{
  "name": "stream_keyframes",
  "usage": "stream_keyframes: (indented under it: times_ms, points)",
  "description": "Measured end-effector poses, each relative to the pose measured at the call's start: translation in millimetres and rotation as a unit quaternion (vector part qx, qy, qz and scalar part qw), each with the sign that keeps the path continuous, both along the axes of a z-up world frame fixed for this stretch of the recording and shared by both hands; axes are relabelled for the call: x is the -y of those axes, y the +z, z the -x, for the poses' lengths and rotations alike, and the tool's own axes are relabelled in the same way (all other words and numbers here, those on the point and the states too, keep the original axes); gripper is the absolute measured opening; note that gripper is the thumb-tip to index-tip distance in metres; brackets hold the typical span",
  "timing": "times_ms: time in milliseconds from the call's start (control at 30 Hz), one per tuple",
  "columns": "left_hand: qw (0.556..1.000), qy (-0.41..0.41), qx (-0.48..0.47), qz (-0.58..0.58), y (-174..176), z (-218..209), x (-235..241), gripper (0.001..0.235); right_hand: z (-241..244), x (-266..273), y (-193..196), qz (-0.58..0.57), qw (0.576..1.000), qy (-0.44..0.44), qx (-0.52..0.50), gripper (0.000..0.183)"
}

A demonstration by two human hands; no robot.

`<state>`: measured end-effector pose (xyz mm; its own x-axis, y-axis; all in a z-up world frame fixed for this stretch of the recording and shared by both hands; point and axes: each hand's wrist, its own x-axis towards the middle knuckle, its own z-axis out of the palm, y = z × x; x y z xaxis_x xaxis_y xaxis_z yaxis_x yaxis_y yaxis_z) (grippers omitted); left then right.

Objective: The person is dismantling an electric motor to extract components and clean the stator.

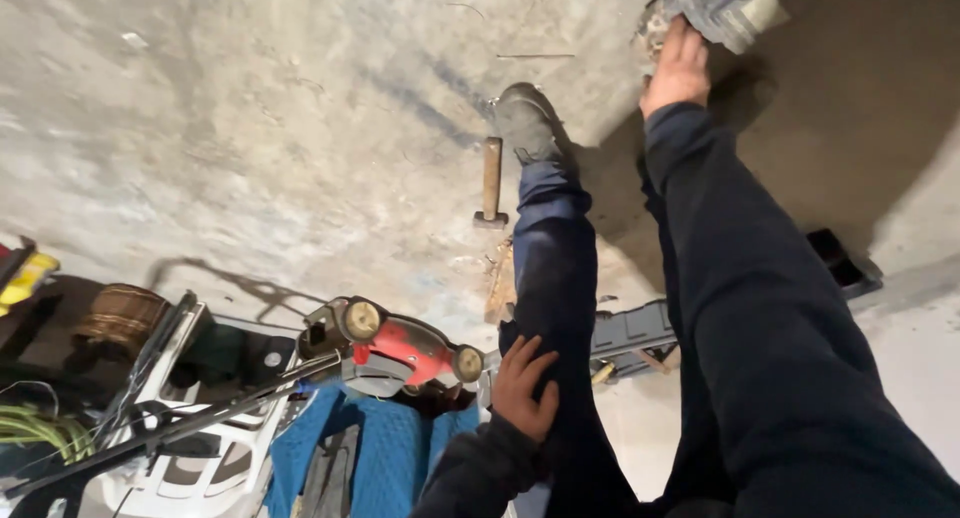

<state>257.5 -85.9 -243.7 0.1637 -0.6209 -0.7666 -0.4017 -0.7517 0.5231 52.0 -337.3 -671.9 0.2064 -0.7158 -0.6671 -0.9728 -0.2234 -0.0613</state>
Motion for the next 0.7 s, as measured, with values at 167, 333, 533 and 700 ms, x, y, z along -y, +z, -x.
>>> stream_keyframes:
  times_ms: [167,333,533,700]
  points:
    - [1.000,0.012,-0.017,0.007,0.3,-8.8,4.7,0.042,13.9,-1.8,-19.8,0.103,0.993,0.045,0.037,0.089]
    - [0.999,-0.009,-0.038,0.012,-4.3,-12.5,-8.5,0.043,17.1,0.1,-4.3,0.073,0.994,-0.020,0.078,0.088]
    - [0.998,-0.019,-0.048,0.039,-0.7,-9.4,-16.3,0.042,25.7,13.5,25.3,-0.053,0.997,0.031,0.057,0.078]
    - [0.999,-0.016,-0.031,0.029,-2.6,-7.1,-10.3,0.041,10.5,-10.0,8.1,-0.082,0.989,0.069,0.100,0.087]
